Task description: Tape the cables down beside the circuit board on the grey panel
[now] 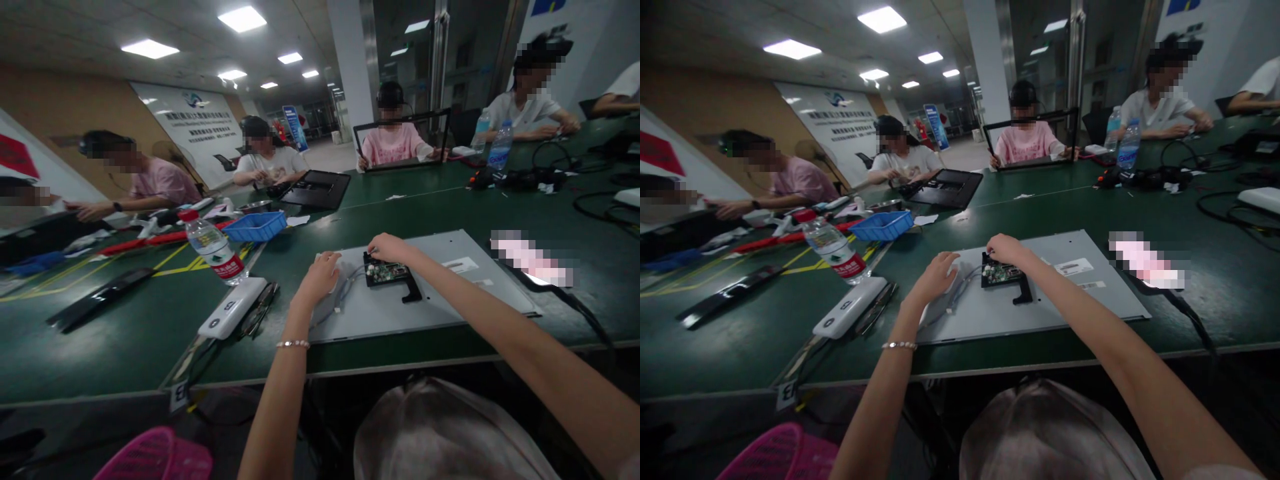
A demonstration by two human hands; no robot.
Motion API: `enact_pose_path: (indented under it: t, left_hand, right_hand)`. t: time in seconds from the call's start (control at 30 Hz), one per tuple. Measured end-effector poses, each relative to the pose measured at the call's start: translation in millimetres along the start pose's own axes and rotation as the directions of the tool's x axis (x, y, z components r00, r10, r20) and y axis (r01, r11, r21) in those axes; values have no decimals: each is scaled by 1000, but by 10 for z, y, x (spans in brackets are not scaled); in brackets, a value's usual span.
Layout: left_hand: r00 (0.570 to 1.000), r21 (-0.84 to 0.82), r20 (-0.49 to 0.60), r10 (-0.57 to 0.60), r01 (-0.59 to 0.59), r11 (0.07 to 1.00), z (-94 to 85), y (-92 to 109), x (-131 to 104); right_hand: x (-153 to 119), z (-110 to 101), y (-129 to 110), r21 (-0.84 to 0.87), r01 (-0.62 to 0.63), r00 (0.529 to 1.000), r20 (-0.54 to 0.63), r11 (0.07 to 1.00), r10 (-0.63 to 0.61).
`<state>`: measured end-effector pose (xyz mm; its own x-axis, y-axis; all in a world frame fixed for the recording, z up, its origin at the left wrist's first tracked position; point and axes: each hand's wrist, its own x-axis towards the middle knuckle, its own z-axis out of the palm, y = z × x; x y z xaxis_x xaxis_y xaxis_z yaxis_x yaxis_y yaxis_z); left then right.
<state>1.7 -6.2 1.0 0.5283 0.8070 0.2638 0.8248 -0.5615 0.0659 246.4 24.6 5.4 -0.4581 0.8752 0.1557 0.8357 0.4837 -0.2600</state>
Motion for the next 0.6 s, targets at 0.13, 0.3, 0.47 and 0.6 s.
enact_pose_path:
  t: [0.13,0.3,0.47,0.6]
  left_hand:
    - [1000,-3,11,1,-1,1000,-6,11,-15]
    - [1000,0,13,-3,3,1000,-22,13,-20]
    - [1000,0,4,-11,11,1000,-17,14,-10]
    - [1000,-4,-15,1,-1,1000,-22,33,1]
  right_hand:
    - [12,35,-16,-4,-41,998,-43,999,41]
    - [-136,-152,106,-65,-61,992,-119,996,53]
    - [-507,-227,438,-137,-190,970,-181,972,164]
    - [-674,-103,661,-61,-213,972,-111,975,205]
